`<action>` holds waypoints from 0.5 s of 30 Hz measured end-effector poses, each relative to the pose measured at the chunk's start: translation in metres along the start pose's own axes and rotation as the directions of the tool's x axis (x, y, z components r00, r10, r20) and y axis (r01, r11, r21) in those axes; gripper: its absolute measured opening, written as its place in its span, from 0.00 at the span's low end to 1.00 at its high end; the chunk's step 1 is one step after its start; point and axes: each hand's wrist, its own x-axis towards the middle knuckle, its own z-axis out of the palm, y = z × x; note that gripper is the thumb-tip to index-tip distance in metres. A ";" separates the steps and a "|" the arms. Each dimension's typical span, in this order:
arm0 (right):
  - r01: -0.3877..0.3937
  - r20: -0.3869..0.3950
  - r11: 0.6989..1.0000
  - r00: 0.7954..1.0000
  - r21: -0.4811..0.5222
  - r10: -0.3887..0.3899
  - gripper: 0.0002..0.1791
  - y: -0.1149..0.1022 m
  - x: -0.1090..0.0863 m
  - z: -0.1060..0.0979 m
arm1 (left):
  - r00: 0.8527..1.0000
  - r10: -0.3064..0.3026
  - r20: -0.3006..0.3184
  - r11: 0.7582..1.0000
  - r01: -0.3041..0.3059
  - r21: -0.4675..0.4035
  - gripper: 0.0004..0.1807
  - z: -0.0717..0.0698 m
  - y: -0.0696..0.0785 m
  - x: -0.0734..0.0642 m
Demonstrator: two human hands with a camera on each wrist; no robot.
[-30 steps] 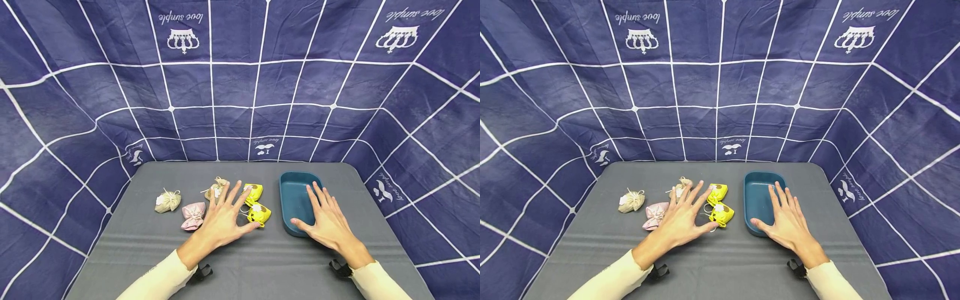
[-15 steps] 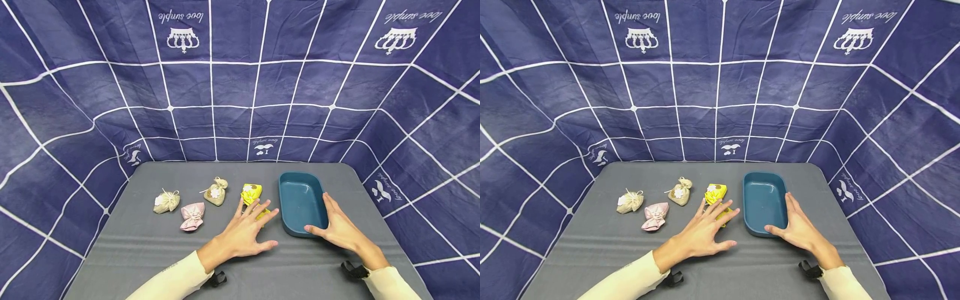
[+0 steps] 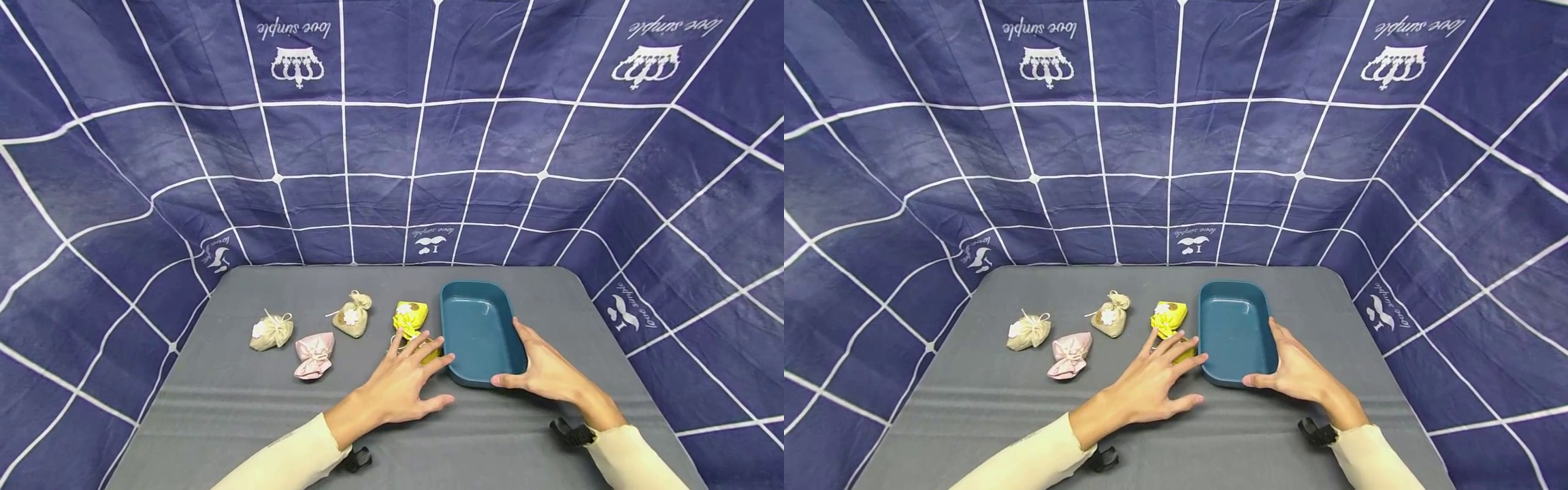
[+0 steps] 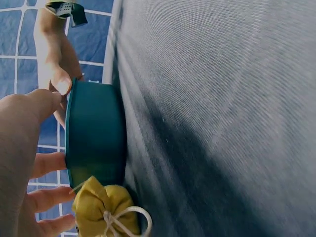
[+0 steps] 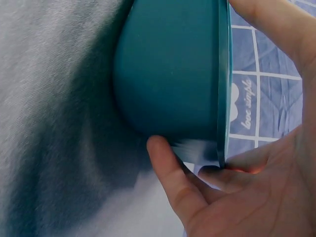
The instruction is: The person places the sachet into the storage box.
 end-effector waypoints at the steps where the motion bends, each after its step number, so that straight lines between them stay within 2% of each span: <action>1: 0.010 0.005 1.000 1.000 0.001 -0.010 0.81 -0.001 0.001 0.000 | 1.000 0.000 -0.002 1.000 0.000 0.001 0.39 -0.001 -0.001 -0.002; 15: 0.069 0.056 0.997 0.996 0.034 -0.071 0.83 -0.011 0.016 0.003 | 0.999 0.021 -0.042 1.000 -0.021 0.013 0.35 -0.007 -0.014 -0.021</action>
